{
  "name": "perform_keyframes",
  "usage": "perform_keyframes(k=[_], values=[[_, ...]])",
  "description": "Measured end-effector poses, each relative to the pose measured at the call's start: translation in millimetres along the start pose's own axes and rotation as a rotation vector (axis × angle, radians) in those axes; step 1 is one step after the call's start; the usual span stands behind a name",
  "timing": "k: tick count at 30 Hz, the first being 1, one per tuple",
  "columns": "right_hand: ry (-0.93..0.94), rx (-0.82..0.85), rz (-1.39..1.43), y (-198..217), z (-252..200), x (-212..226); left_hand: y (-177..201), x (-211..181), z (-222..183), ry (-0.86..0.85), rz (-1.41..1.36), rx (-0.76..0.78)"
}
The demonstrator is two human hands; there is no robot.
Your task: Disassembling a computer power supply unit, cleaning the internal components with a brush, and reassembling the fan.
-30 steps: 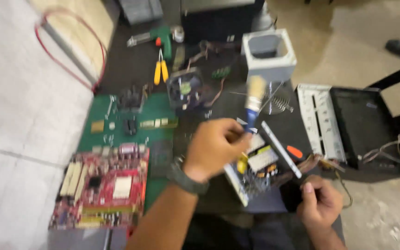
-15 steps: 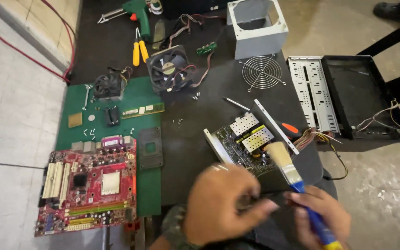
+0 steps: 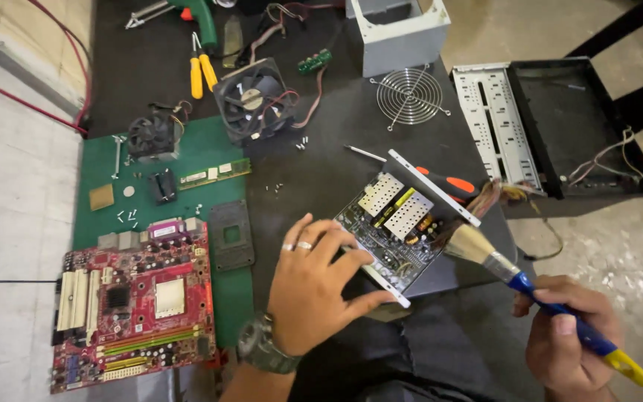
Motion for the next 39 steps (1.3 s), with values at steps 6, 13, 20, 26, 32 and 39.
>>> perform_keyframes(k=[6, 13, 20, 26, 32, 39], values=[[-0.056, 0.176, -0.093, 9, -4, -2, -1, -14, 10, -0.065, 0.102, -0.12], [-0.121, 0.225, -0.606, -19, 10, 22, 7, -14, 70, -0.163, -0.041, -0.074], [-0.244, 0.272, -0.726, -46, 54, 45, -51, 19, 87, -0.118, 0.196, 0.361], [-0.085, 0.477, -0.996, -50, 84, 54, -45, 23, 89, -0.118, 0.017, 0.501], [-0.253, 0.586, -0.943, -56, 95, 46, -45, 25, 88, -0.097, -0.06, 0.48], [-0.231, 0.53, -0.907, -50, 101, 47, -42, 24, 87, -0.101, -0.114, 0.459]])
Point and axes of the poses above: each hand's wrist, its own z-axis towards the middle knuckle, its own y-axis out of the back of the hand, x = y × z, the point moved 2 cm from there along z, towards the middle knuckle, and after that the axes turned 11 degrees about x, right-handed, at the moved point
